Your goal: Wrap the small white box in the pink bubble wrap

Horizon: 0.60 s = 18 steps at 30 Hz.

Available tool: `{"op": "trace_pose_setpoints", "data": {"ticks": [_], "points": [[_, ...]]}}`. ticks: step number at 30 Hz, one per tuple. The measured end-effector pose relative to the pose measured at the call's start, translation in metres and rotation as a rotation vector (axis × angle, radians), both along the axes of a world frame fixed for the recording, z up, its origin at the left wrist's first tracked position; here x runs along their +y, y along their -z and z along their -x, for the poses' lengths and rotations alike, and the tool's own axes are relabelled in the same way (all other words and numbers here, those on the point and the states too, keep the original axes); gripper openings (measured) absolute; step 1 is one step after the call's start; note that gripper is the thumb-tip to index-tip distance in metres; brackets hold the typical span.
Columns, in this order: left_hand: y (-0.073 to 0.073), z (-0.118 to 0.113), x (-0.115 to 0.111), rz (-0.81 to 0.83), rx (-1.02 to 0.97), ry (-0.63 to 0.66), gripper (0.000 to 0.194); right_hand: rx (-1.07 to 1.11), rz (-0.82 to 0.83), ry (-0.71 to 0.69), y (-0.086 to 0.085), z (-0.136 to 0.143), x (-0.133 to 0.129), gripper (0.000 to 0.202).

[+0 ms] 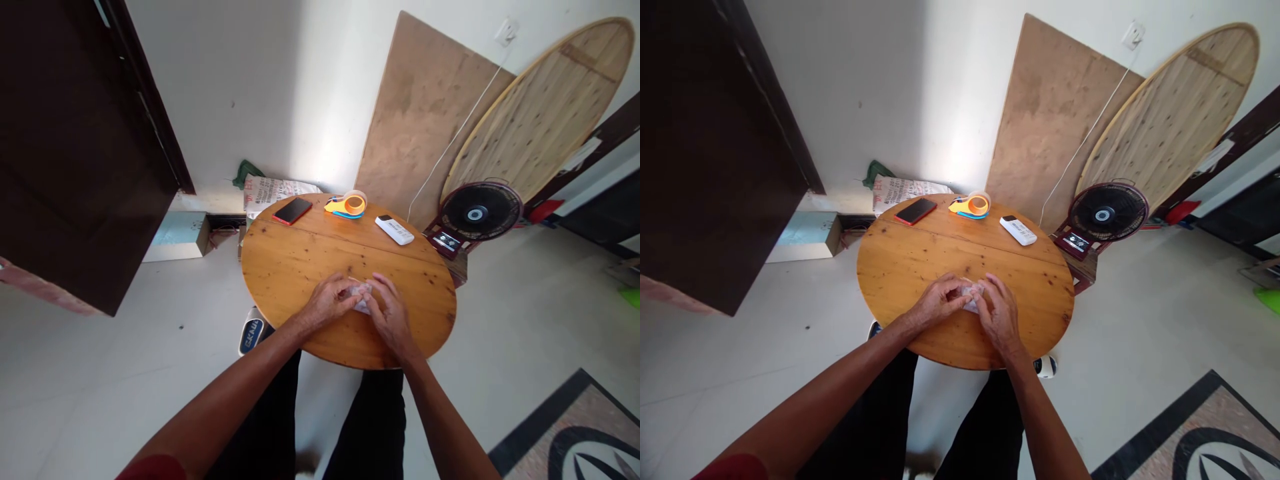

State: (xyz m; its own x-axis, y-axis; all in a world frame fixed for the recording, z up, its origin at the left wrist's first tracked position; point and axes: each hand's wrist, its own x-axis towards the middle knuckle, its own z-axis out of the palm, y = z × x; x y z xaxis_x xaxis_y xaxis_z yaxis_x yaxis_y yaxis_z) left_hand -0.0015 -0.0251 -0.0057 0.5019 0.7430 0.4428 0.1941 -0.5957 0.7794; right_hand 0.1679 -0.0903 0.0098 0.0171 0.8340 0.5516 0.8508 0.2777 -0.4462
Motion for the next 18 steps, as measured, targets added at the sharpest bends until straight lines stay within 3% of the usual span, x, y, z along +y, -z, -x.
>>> {"op": "trace_pose_setpoints", "data": {"ticks": [8, 13, 18], "points": [[0.001, -0.001, 0.000, -0.019, 0.028, -0.070, 0.035, 0.492, 0.194, 0.001, 0.013, -0.006, -0.005, 0.041], [0.002, -0.002, 0.000, -0.073, 0.038, -0.169, 0.050, 0.508, 0.153, -0.024, 0.016, -0.007, -0.005, 0.039], [0.003, -0.002, 0.000, -0.055, 0.037, -0.114, 0.050, 0.506, 0.162, -0.042, 0.019, -0.007, -0.005, 0.041]]}}
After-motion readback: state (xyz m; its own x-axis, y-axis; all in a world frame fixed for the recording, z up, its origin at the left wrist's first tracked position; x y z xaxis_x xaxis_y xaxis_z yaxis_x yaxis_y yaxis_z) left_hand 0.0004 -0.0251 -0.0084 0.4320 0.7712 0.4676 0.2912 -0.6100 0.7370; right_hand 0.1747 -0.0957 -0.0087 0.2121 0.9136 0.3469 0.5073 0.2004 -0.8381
